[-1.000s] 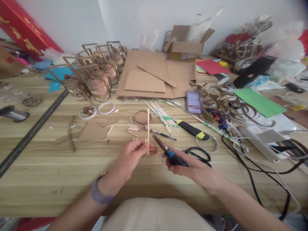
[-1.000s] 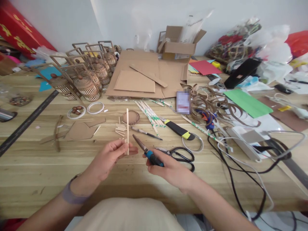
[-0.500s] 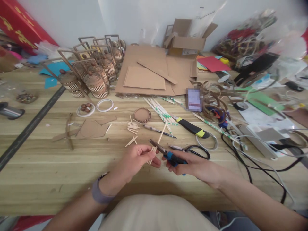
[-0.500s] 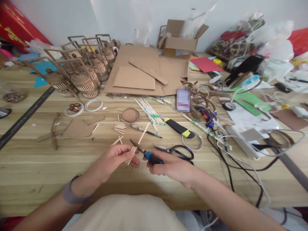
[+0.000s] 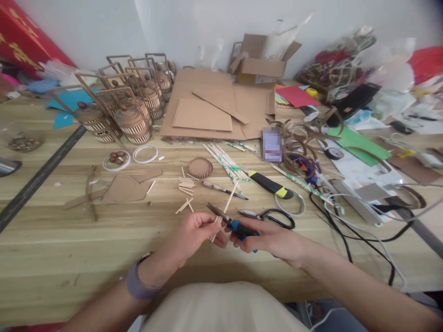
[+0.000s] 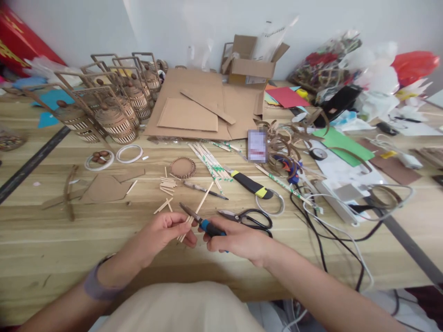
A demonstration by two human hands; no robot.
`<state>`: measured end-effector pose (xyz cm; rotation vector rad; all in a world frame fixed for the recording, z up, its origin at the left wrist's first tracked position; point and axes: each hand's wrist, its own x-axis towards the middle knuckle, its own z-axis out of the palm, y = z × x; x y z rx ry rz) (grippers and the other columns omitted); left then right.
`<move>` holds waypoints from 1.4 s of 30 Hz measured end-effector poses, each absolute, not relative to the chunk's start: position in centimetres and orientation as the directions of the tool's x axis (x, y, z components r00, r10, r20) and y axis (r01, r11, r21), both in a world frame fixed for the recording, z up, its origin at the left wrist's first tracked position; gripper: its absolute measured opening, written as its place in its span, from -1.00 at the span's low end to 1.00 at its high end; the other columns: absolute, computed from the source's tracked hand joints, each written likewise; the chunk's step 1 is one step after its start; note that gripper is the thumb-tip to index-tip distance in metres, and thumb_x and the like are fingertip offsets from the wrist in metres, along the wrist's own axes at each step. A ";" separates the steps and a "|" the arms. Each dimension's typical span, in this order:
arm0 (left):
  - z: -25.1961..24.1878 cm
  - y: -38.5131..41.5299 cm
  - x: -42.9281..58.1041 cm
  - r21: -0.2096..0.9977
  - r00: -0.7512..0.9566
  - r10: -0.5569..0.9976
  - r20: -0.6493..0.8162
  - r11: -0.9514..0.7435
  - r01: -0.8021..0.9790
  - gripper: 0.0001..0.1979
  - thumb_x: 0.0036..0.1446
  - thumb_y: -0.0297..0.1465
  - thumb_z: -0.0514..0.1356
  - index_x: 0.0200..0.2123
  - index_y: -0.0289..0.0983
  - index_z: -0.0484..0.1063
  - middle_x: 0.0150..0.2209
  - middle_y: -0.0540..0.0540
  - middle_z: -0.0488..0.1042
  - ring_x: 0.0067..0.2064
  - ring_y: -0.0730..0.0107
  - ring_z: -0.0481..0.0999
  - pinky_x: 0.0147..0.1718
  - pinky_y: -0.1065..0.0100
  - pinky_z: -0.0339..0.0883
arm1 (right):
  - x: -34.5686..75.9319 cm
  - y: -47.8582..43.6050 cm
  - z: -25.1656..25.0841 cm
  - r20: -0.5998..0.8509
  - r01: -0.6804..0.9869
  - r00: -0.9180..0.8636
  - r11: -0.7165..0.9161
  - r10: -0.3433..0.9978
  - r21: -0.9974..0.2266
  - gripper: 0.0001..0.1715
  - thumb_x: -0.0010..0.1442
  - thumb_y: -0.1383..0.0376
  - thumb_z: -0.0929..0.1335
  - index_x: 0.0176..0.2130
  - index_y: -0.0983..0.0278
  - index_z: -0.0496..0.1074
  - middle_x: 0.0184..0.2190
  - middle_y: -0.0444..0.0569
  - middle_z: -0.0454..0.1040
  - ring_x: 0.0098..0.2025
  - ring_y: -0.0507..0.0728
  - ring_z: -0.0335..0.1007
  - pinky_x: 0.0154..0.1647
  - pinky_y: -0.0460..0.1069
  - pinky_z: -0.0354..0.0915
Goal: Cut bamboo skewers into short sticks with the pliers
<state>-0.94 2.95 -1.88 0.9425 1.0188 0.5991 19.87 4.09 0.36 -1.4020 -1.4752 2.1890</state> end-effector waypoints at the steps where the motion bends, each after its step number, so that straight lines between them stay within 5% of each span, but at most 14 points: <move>1: -1.9 2.9 -0.9 0.873 0.427 0.790 -0.440 0.487 -0.002 -0.70 0.06 -0.14 0.26 -0.43 -0.29 0.52 -0.47 -0.05 0.59 -0.36 0.28 0.58 -0.21 0.23 0.43 | 19.8 4.1 0.4 -0.607 0.345 -0.550 -0.506 0.573 -0.791 -0.53 -0.11 0.32 0.35 -0.12 0.24 0.47 -0.35 -0.15 0.36 -0.25 0.08 0.22 -0.25 -0.02 0.13; 14: -1.7 2.8 -0.8 0.881 0.439 0.790 -0.428 0.473 0.006 -0.71 0.07 -0.15 0.25 -0.44 -0.27 0.53 -0.49 -0.05 0.59 -0.36 0.26 0.56 -0.22 0.22 0.41 | 19.5 4.0 1.2 -0.606 0.345 -0.561 -0.506 0.563 -0.790 -0.58 -0.15 0.32 0.34 -0.20 0.26 0.44 -0.35 -0.12 0.34 -0.26 0.08 0.20 -0.32 -0.03 0.10; 20: -1.5 2.8 -0.8 0.884 0.433 0.793 -0.429 0.467 0.020 -0.71 0.08 -0.16 0.23 -0.45 -0.28 0.53 -0.48 -0.05 0.58 -0.36 0.28 0.56 -0.22 0.22 0.40 | 20.0 3.9 0.6 -0.582 0.305 -0.588 -0.512 0.562 -0.803 -0.51 -0.09 0.35 0.35 -0.08 0.26 0.46 -0.31 -0.12 0.35 -0.25 0.07 0.20 -0.29 -0.03 0.13; 42: -1.2 2.7 -0.7 0.889 0.447 0.794 -0.412 0.459 0.003 -0.70 0.07 -0.17 0.24 -0.50 -0.30 0.53 -0.51 -0.08 0.56 -0.38 0.28 0.53 -0.26 0.25 0.40 | 20.1 4.2 0.8 -0.538 0.370 -0.615 -0.392 0.577 -0.842 -0.58 -0.06 0.35 0.34 -0.13 0.25 0.46 -0.31 -0.13 0.36 -0.20 0.11 0.22 -0.15 0.00 0.12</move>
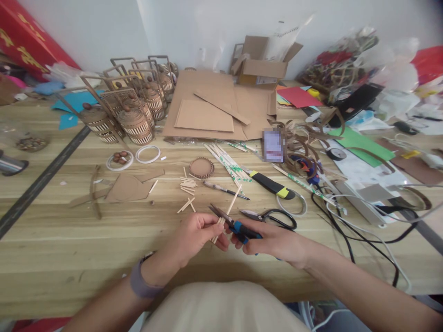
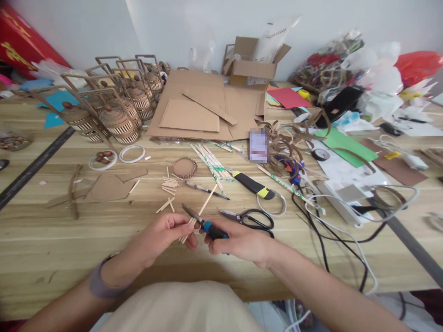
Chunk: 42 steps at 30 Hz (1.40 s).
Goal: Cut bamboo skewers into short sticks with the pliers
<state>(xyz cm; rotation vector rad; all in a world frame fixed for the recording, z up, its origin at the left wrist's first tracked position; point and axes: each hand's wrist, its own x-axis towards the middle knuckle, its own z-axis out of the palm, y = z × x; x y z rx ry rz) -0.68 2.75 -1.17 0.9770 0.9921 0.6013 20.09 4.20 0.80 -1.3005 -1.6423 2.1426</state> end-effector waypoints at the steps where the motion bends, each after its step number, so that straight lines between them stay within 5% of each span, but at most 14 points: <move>1: -1.2 2.7 -0.7 0.889 0.446 0.795 -0.410 0.457 0.004 -0.70 0.07 -0.17 0.24 -0.51 -0.30 0.52 -0.51 -0.08 0.55 -0.38 0.28 0.53 -0.27 0.26 0.40 | 20.1 4.2 0.7 -0.531 0.373 -0.619 -0.378 0.579 -0.847 -0.59 -0.06 0.34 0.34 -0.14 0.25 0.46 -0.31 -0.14 0.36 -0.20 0.10 0.22 -0.15 0.00 0.12; 17: -1.2 2.5 -0.8 0.889 0.447 0.794 -0.412 0.458 0.004 -0.71 0.09 -0.17 0.24 -0.47 -0.28 0.53 -0.49 -0.06 0.56 -0.37 0.29 0.52 -0.23 0.25 0.38 | 20.4 4.1 0.8 -0.520 0.395 -0.642 -0.338 0.564 -0.854 -0.51 -0.06 0.30 0.35 -0.06 0.26 0.42 -0.28 -0.12 0.35 -0.18 0.13 0.23 -0.15 0.02 0.14; 37: -1.8 2.2 -0.8 0.911 0.419 0.814 -0.403 0.398 0.103 -0.69 0.17 -0.23 0.15 -0.51 -0.29 0.49 -0.51 -0.03 0.55 -0.38 0.34 0.52 -0.24 0.31 0.33 | 19.7 3.5 -0.7 -0.407 0.477 -0.607 -0.097 0.682 -0.874 -0.74 -0.04 0.35 0.28 -0.27 0.26 0.40 -0.33 -0.09 0.37 -0.28 0.10 0.21 -0.22 0.00 0.14; 42: -1.4 2.3 -0.5 0.908 0.439 0.807 -0.395 0.415 0.055 -0.70 0.18 -0.21 0.13 -0.48 -0.29 0.44 -0.54 0.00 0.51 -0.42 0.36 0.52 -0.30 0.31 0.36 | 19.9 3.6 -0.2 -0.466 0.379 -0.649 -0.276 0.601 -0.883 -0.71 -0.01 0.31 0.30 -0.22 0.27 0.41 -0.33 -0.11 0.34 -0.27 0.09 0.19 -0.27 -0.03 0.14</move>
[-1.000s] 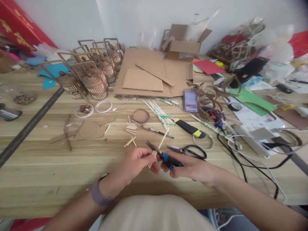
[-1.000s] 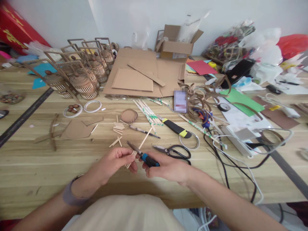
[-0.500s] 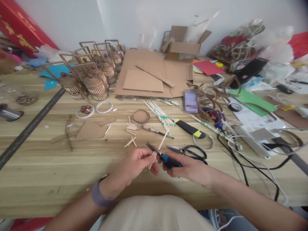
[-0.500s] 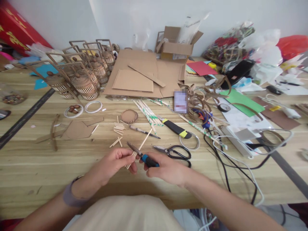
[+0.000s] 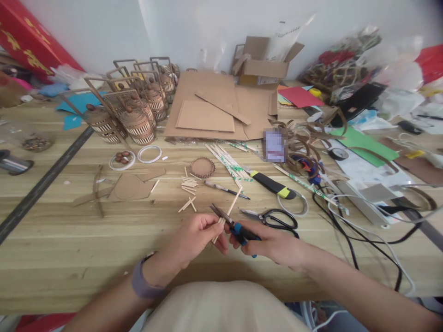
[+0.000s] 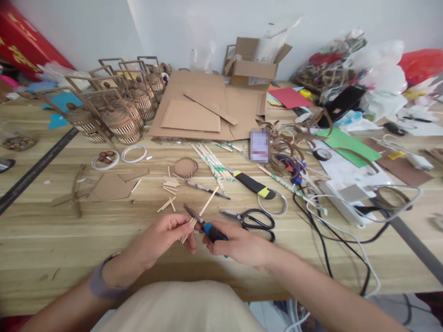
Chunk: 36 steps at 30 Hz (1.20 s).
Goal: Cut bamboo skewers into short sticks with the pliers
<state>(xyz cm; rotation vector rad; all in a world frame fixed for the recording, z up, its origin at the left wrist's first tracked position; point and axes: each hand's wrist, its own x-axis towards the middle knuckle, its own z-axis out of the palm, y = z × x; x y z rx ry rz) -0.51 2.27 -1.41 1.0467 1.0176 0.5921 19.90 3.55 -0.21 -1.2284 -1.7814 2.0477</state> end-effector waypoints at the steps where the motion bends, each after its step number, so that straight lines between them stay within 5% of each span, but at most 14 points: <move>1: -1.3 2.3 -0.5 0.906 0.443 0.805 -0.394 0.420 0.043 -0.68 0.19 -0.20 0.12 -0.49 -0.28 0.43 -0.55 0.00 0.50 -0.43 0.36 0.52 -0.31 0.31 0.37 | 19.9 3.5 -0.2 -0.493 0.359 -0.644 -0.338 0.585 -0.870 -0.70 -0.01 0.30 0.31 -0.20 0.28 0.42 -0.31 -0.09 0.35 -0.25 0.09 0.20 -0.26 -0.02 0.15; 9: -1.6 2.1 -0.6 0.884 0.450 0.787 -0.422 0.468 0.009 -0.65 0.18 -0.15 0.14 -0.49 -0.29 0.41 -0.55 0.01 0.47 -0.49 0.40 0.50 -0.34 0.32 0.37 | 19.9 3.4 -0.2 -0.571 0.327 -0.604 -0.480 0.556 -0.814 -0.54 -0.04 0.26 0.35 -0.09 0.30 0.44 -0.30 -0.09 0.38 -0.24 0.10 0.24 -0.27 -0.01 0.16; 17: -1.8 2.1 -0.7 0.896 0.444 0.796 -0.411 0.442 0.037 -0.66 0.18 -0.18 0.13 -0.54 -0.28 0.39 -0.58 0.05 0.43 -0.51 0.44 0.47 -0.32 0.33 0.34 | 19.8 3.2 -1.4 -0.482 0.374 -0.604 -0.308 0.635 -0.875 -0.74 -0.04 0.34 0.30 -0.26 0.28 0.41 -0.39 -0.14 0.30 -0.36 0.05 0.18 -0.37 -0.05 0.14; 22: -2.2 2.0 -0.5 0.888 0.435 0.789 -0.433 0.456 0.056 -0.65 0.13 -0.14 0.16 -0.54 -0.27 0.37 -0.59 0.06 0.41 -0.53 0.44 0.44 -0.34 0.34 0.31 | 19.8 3.2 -1.4 -0.442 0.430 -0.606 -0.195 0.661 -0.881 -0.71 0.01 0.34 0.30 -0.20 0.29 0.40 -0.37 -0.13 0.33 -0.36 0.06 0.21 -0.34 -0.04 0.18; 28: -2.2 2.4 -1.8 0.903 0.382 0.837 -0.391 0.428 -0.014 -0.66 0.15 -0.08 0.17 -0.34 -0.27 0.41 -0.57 0.08 0.41 -0.52 0.45 0.42 -0.38 0.38 0.24 | 19.9 3.1 -0.9 -0.403 0.275 -0.645 -0.295 0.649 -0.915 -0.69 0.07 0.28 0.34 -0.14 0.29 0.38 -0.28 -0.08 0.41 -0.24 0.10 0.31 -0.20 -0.01 0.23; 31: -2.0 2.7 -2.8 0.925 0.296 0.880 -0.372 0.378 0.040 -0.68 0.18 -0.10 0.13 -0.30 -0.26 0.39 -0.57 0.09 0.41 -0.51 0.44 0.41 -0.36 0.38 0.24 | 20.3 2.8 -1.2 -0.306 0.373 -0.562 -0.095 0.769 -0.923 -0.84 0.19 0.23 0.30 -0.24 0.27 0.37 -0.30 -0.05 0.44 -0.25 0.11 0.33 -0.19 0.00 0.25; 36: -2.2 2.7 -2.6 0.910 0.288 0.884 -0.369 0.280 0.305 -0.70 0.24 -0.14 0.02 -0.33 -0.24 0.37 -0.58 0.08 0.38 -0.51 0.37 0.41 -0.39 0.36 0.25 | 20.4 2.8 -1.6 0.065 0.626 -0.376 0.305 0.924 -0.717 -0.95 0.27 0.30 0.25 -0.23 0.21 0.30 -0.32 -0.03 0.44 -0.31 0.13 0.38 -0.27 0.00 0.30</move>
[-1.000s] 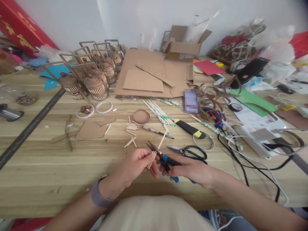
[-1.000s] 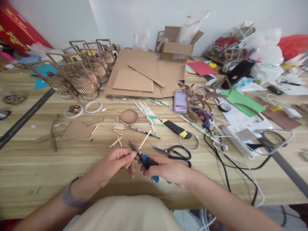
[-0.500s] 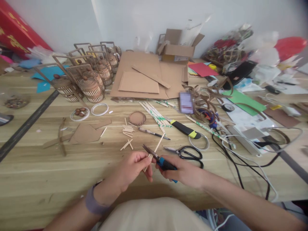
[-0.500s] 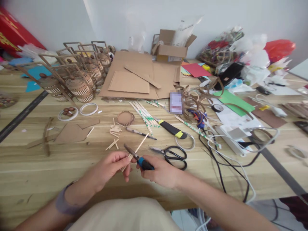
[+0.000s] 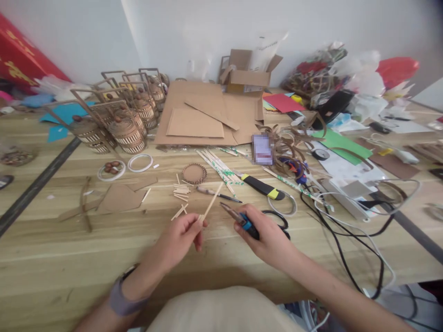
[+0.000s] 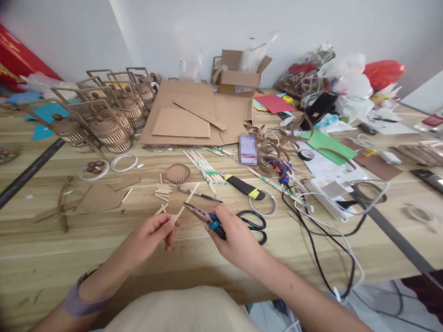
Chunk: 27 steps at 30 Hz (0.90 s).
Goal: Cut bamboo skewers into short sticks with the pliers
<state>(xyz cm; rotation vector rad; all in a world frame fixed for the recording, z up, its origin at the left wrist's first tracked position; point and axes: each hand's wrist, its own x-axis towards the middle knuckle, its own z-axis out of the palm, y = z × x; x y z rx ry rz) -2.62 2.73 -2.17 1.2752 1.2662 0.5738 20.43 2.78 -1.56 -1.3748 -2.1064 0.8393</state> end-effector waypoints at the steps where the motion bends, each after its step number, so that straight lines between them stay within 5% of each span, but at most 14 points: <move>1: -2.2 2.6 -2.4 0.896 0.303 0.878 -0.370 0.251 0.366 -0.70 0.25 -0.16 0.00 -0.35 -0.23 0.35 -0.59 0.08 0.37 -0.52 0.37 0.40 -0.42 0.36 0.24 | 20.3 2.9 -1.5 0.137 0.607 -0.391 0.367 0.910 -0.705 -0.93 0.27 0.32 0.25 -0.20 0.21 0.30 -0.25 0.01 0.46 -0.24 0.15 0.42 -0.22 0.01 0.33; 5: -1.6 2.3 -1.3 0.808 0.310 0.904 -0.293 0.062 0.586 -0.67 0.30 -0.27 -0.06 -0.51 -0.19 0.23 -0.61 0.04 0.36 -0.52 0.36 0.39 -0.43 0.37 0.19 | 18.9 3.7 -1.7 0.244 0.589 -0.448 0.489 0.860 -0.643 -0.81 0.26 0.38 0.26 -0.09 0.21 0.31 0.08 0.13 0.40 0.11 0.22 0.36 0.00 0.07 0.33; 9: -1.2 2.0 -0.8 0.637 0.294 0.927 -0.231 -0.085 0.766 -0.73 0.27 -0.44 -0.03 -0.50 -0.20 0.26 -0.50 -0.07 0.48 -0.41 0.27 0.49 -0.36 0.34 0.23 | 17.4 4.0 -2.5 0.108 0.784 -0.420 0.420 0.901 -0.457 -0.86 0.26 0.34 0.30 -0.13 0.24 0.35 -0.16 0.09 0.48 -0.14 0.23 0.45 -0.21 0.05 0.33; 14: -1.5 1.8 -0.4 0.396 0.261 0.922 -0.285 -0.135 0.908 -0.72 0.25 -0.59 -0.07 -0.21 -0.27 0.41 -0.26 -0.21 0.59 -0.22 0.16 0.58 -0.25 0.28 0.32 | 16.5 3.7 -3.1 0.108 0.878 -0.372 0.388 0.922 -0.282 -0.92 0.25 0.30 0.33 -0.21 0.25 0.36 -0.26 0.03 0.45 -0.26 0.19 0.42 -0.34 -0.01 0.20; 27: -1.7 1.9 0.0 0.284 0.245 0.910 -0.333 -0.151 0.947 -0.68 0.33 -0.54 -0.10 -0.12 -0.31 0.44 -0.20 -0.27 0.61 -0.17 0.10 0.62 -0.22 0.24 0.41 | 15.5 3.8 -3.1 0.015 0.934 -0.312 0.309 0.950 -0.176 -0.94 0.24 0.31 0.33 -0.24 0.25 0.33 -0.26 0.04 0.47 -0.30 0.19 0.41 -0.40 -0.01 0.06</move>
